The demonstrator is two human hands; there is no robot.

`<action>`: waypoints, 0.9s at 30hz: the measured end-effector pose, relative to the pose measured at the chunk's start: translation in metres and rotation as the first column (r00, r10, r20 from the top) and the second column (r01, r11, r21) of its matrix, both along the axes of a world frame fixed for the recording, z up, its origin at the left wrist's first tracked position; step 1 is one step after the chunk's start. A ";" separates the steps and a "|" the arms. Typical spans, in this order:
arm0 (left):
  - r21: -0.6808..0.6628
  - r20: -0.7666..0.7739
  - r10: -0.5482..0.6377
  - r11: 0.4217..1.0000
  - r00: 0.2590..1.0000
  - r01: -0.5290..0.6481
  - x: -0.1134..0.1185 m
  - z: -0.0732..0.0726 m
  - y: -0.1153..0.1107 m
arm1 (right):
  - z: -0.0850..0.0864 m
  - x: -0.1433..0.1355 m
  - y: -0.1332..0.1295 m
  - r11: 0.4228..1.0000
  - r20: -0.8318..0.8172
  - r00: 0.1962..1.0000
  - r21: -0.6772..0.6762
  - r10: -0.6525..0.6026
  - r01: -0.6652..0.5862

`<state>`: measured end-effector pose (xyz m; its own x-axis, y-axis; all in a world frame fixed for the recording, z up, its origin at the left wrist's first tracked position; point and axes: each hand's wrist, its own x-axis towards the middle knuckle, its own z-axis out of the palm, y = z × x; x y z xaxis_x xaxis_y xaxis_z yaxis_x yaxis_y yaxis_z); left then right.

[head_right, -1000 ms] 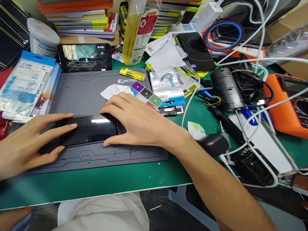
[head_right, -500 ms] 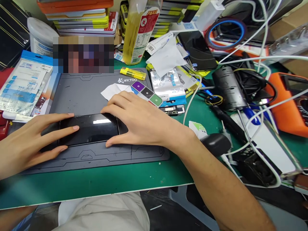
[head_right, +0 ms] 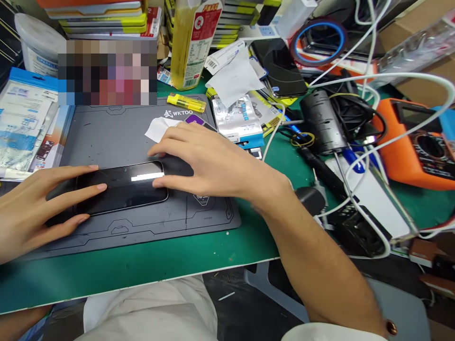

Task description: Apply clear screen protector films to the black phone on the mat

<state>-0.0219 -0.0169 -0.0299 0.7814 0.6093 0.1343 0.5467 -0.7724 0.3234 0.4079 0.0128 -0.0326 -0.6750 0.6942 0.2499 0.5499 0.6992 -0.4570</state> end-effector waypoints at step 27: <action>0.112 -0.097 -0.067 0.991 0.993 0.077 0.000 0.004 0.000 | 0.000 -0.002 0.004 0.995 -0.059 0.998 -0.103 -0.013 0.007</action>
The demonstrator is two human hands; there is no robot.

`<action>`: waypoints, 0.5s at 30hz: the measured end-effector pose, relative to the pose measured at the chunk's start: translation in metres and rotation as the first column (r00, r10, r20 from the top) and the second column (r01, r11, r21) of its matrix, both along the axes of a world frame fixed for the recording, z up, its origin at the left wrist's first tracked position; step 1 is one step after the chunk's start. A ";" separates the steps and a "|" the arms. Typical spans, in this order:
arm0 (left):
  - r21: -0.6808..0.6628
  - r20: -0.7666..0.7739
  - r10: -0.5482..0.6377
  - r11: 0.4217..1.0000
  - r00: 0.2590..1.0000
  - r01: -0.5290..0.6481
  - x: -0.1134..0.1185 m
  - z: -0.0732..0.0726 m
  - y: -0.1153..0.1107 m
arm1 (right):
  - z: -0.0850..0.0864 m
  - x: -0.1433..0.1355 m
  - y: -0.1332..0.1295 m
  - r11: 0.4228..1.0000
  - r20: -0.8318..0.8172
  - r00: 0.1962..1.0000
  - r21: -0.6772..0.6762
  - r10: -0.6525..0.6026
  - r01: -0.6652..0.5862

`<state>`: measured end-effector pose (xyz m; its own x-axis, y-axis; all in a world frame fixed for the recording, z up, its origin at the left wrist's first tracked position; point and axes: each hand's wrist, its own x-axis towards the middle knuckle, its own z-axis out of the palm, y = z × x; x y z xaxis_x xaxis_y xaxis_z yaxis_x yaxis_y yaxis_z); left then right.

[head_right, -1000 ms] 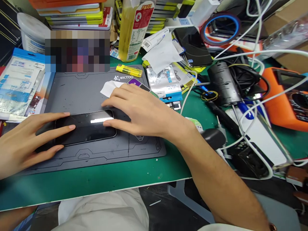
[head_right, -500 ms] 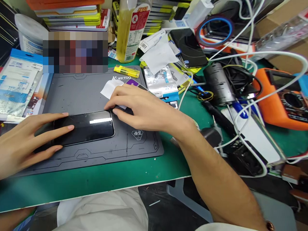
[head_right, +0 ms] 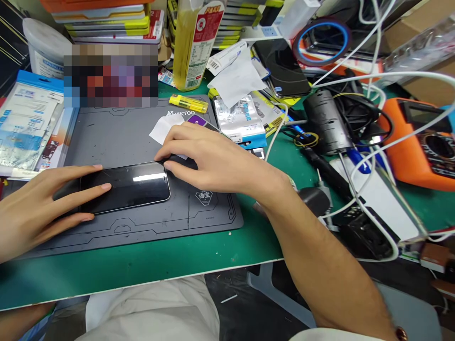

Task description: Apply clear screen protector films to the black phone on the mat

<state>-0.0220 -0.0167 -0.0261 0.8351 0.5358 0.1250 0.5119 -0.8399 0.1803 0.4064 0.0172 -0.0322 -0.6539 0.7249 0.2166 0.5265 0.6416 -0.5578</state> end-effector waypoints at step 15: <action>-0.001 0.021 0.014 1.000 1.000 -0.014 0.001 -0.002 -0.001 | -0.001 -0.001 -0.001 1.000 0.009 1.000 0.015 -0.019 0.019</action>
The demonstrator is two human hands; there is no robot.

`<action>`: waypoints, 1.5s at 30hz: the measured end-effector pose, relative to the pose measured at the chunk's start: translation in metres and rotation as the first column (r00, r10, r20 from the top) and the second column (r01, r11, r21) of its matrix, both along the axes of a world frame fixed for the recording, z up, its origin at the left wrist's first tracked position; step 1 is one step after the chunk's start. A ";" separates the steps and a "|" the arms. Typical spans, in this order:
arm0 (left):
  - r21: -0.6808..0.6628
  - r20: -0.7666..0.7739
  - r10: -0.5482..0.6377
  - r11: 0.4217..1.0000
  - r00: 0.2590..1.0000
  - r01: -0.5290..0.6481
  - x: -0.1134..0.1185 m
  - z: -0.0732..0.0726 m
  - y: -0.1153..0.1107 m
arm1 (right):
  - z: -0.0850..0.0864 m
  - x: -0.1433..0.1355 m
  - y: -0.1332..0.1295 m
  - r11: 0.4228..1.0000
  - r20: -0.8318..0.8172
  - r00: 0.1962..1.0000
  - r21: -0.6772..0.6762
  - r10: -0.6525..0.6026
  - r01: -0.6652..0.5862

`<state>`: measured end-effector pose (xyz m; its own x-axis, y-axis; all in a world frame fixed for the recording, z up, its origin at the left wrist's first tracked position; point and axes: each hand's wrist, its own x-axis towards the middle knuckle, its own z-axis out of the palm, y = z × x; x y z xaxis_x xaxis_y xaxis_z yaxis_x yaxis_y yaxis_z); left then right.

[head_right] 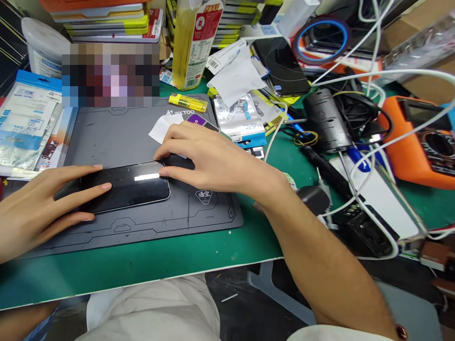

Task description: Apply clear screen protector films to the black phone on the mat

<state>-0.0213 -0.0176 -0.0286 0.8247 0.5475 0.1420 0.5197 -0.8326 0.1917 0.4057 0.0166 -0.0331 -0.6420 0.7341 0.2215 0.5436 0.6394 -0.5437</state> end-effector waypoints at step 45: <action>-0.037 0.018 0.072 0.997 0.997 -0.071 0.006 0.003 -0.004 | -0.002 -0.003 0.000 0.999 0.017 1.000 -0.041 -0.016 0.017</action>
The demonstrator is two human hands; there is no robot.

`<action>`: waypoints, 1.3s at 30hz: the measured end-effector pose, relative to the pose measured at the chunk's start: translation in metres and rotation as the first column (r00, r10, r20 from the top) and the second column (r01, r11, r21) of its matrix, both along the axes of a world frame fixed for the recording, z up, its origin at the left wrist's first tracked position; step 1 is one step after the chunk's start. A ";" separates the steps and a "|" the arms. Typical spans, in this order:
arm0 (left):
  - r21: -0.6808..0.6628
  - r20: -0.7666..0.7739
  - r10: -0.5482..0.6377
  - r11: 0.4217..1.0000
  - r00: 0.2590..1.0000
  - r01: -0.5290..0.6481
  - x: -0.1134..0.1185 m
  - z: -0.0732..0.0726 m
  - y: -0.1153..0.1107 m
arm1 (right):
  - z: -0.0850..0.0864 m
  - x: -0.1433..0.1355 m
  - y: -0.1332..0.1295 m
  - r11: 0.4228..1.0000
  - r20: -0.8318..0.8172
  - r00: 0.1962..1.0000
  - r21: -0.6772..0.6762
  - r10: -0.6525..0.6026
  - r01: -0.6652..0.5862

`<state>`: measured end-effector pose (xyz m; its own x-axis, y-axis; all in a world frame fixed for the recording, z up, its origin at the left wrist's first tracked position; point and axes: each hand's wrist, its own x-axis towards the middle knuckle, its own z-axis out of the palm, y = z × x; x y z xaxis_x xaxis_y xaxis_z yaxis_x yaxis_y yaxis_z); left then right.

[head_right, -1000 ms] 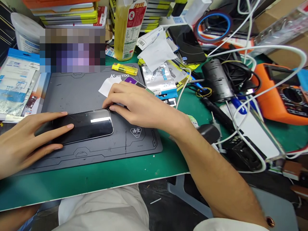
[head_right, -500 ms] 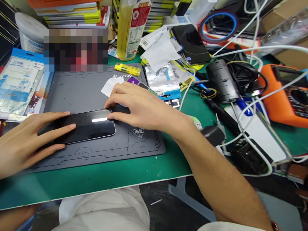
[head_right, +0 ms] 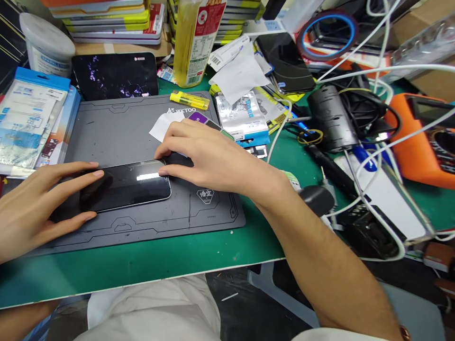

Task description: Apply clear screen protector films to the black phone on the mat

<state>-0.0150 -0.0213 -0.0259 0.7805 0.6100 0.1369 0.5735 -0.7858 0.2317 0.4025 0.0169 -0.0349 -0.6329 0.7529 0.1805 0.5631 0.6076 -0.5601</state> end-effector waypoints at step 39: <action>0.069 -0.056 0.063 0.996 0.996 -0.059 0.000 0.008 0.000 | -0.013 -0.001 0.001 0.957 -0.016 0.979 0.210 -0.202 0.201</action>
<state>-0.0150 -0.0217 -0.0175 0.7499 0.6478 0.1344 0.6319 -0.7615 0.1446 0.4012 0.0179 -0.0480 -0.4734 0.8106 0.3447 0.6885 0.5845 -0.4293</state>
